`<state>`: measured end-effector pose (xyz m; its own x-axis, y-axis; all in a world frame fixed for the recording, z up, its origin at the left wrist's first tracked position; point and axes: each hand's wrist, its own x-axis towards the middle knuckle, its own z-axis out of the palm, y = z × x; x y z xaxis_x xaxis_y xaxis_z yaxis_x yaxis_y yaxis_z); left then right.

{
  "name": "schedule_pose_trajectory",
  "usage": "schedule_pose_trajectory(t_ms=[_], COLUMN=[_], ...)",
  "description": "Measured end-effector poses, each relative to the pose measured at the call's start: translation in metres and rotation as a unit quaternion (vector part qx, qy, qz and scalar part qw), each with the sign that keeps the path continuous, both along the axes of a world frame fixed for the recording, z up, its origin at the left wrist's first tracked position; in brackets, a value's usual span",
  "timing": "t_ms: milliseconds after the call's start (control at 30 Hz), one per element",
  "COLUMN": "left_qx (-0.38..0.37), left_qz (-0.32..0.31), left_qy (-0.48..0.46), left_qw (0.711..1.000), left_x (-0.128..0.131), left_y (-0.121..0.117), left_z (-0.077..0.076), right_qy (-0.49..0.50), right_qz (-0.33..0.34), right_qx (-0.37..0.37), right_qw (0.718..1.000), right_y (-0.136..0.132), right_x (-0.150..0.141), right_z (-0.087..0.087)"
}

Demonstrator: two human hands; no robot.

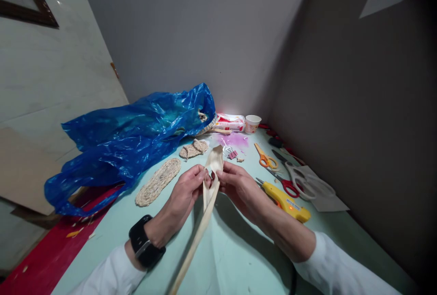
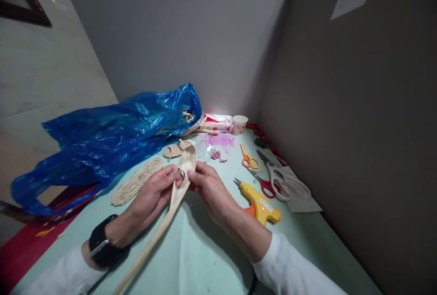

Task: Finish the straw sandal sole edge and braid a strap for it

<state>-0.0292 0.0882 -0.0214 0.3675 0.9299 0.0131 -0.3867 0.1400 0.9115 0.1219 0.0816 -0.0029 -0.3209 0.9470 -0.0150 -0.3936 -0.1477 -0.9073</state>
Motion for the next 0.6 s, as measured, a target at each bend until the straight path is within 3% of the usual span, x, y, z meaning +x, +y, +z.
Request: schedule_pose_trajectory(t_ms=[200, 400, 600], left_qx=[-0.002, -0.005, 0.042], left_qz=[-0.024, -0.018, 0.044], left_qy=[-0.033, -0.002, 0.071], left_qw=[0.999, 1.0, 0.996], left_x=[0.0009, -0.0012, -0.0025], left_y=[0.0001, -0.0014, 0.0005], left_z=[0.004, 0.008, 0.0074], right_qy=[0.028, 0.029, 0.005], right_qz=[0.001, -0.019, -0.016], right_qx=[-0.036, -0.054, -0.022], right_qw=[0.999, 0.998, 1.0], right_y=[0.0, 0.0001, 0.0008], right_x=[0.0001, 0.0027, 0.0026], right_z=[0.0017, 0.0011, -0.0018])
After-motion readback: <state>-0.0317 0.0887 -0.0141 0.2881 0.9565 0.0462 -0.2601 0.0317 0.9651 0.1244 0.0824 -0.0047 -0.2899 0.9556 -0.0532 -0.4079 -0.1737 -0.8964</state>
